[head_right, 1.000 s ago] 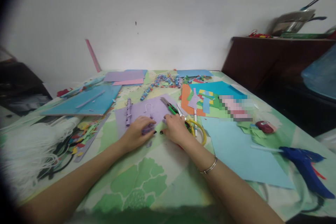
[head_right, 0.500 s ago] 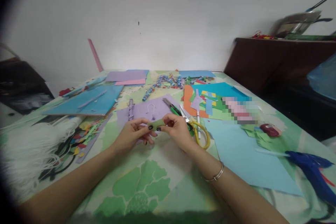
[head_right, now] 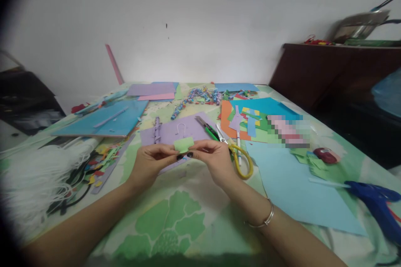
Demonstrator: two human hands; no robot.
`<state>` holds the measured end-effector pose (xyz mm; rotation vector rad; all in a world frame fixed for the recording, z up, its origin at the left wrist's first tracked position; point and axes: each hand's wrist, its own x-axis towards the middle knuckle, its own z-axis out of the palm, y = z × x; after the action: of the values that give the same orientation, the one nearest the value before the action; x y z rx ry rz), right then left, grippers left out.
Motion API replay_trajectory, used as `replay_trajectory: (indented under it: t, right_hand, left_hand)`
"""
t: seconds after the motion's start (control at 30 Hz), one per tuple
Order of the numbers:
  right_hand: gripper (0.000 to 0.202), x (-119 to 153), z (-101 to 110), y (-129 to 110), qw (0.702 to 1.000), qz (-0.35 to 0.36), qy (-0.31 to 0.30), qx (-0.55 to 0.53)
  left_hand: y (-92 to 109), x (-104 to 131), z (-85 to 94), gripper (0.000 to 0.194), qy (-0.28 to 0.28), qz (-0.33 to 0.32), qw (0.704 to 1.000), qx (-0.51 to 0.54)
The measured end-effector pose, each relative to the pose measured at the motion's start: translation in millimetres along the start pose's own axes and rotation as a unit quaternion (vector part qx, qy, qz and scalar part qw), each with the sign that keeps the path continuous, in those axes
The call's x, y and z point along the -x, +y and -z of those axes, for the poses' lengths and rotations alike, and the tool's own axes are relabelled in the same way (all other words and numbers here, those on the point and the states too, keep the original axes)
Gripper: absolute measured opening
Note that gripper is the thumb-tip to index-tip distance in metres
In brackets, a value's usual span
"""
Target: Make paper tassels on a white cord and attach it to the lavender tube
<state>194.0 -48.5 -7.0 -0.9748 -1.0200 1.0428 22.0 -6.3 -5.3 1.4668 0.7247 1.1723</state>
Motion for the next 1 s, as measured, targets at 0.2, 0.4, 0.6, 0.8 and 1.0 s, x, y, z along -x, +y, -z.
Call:
replay_trajectory:
  t: [0.2, 0.4, 0.6, 0.8, 1.0]
  right_hand:
    - [0.016, 0.5, -1.2, 0.0, 0.999, -0.026, 0.006, -0.047]
    - [0.020, 1.0, -5.2, 0.6, 0.999, -0.025, 0.039, -0.026]
    - [0.020, 0.9, -5.4, 0.8, 0.998, -0.033, 0.039, -0.024]
    - [0.016, -0.8, -1.2, 2.6, 0.999, -0.031, 0.043, 0.008]
    - [0.013, -1.8, 3.6, 4.9, 0.999, -0.025, 0.021, 0.024]
  left_hand:
    - [-0.1, -0.4, 0.1, 0.008, -0.001, 0.003, 1.000, 0.017]
    - [-3.1, -1.4, -0.8, 0.012, 0.002, 0.051, 0.997, 0.057]
    - [-4.3, -1.5, -5.9, 0.016, -0.010, 0.103, 0.986, 0.131]
    - [-0.4, -4.8, -1.1, 0.022, -0.005, 0.186, 0.971, 0.148]
    - [-1.0, -6.6, 1.4, 0.025, -0.018, 0.220, 0.960, 0.171]
